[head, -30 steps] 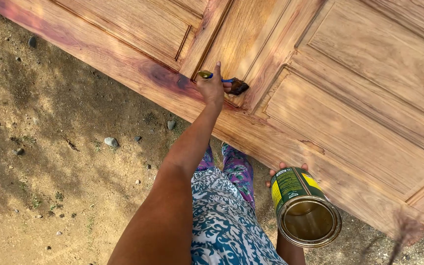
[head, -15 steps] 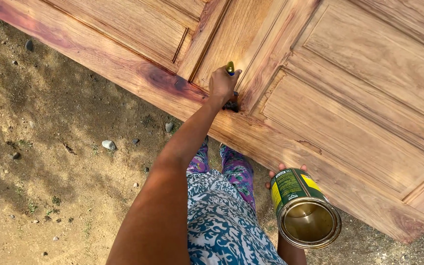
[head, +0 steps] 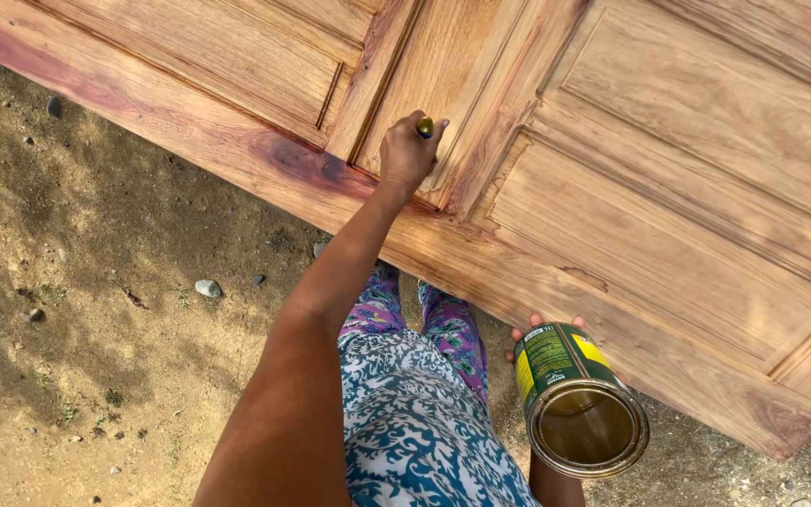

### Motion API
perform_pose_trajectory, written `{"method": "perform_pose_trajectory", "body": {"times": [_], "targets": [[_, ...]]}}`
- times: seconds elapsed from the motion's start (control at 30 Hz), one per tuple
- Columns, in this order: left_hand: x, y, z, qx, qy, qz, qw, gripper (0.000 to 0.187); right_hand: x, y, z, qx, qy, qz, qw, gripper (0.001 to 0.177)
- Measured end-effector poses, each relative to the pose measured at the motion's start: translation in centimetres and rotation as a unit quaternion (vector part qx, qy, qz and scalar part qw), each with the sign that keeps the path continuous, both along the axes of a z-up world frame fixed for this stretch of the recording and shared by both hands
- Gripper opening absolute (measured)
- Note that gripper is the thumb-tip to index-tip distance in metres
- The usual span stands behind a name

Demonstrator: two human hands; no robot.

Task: The person applies wood stain to a paneled wooden door lying on the ground outdoors, using a paintbrush. They dip the brush into a stain can held in the other hand, brush stain across the door panels and rails, and work along the door's length covering the bare wood.

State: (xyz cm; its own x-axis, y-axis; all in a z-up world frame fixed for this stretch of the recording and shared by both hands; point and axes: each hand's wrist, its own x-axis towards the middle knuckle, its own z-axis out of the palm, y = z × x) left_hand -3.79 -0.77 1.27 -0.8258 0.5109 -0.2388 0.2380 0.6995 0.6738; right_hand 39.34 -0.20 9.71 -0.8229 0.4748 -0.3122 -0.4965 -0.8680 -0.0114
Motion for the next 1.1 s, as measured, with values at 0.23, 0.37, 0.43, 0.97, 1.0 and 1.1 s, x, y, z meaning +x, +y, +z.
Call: {"method": "perform_pose_trajectory", "body": {"times": [0.23,0.37,0.43,0.97,1.0,1.1], "targets": [[4.9,-8.6,-1.2,0.076,0.019,-0.045,0.996,0.036,1.0,1.0,-2.9,-0.017,0.075,0.028,0.997,0.082],[2.5,-14.1,-2.8,0.132,0.106,-0.048,0.984,0.025,0.0,1.9,-2.8,-0.003,0.08,0.056,0.995,0.086],[1.9,-15.3,-3.1,0.106,0.15,-0.031,0.982,0.026,-0.6,2.5,-2.9,0.003,0.1,0.084,0.991,0.087],[10.5,-13.2,-3.4,0.28,-0.04,0.014,0.959,0.013,-0.8,5.4,-4.2,-0.098,-0.111,0.176,0.973,0.056],[9.2,-14.2,-3.4,0.252,-0.04,-0.014,0.967,0.015,-0.3,6.5,-5.8,-0.177,-0.091,0.255,0.946,0.069],[5.1,-15.8,-3.1,0.242,0.028,0.051,0.968,0.011,-4.4,4.1,-0.1,-0.053,-0.035,0.117,0.991,0.053]]}}
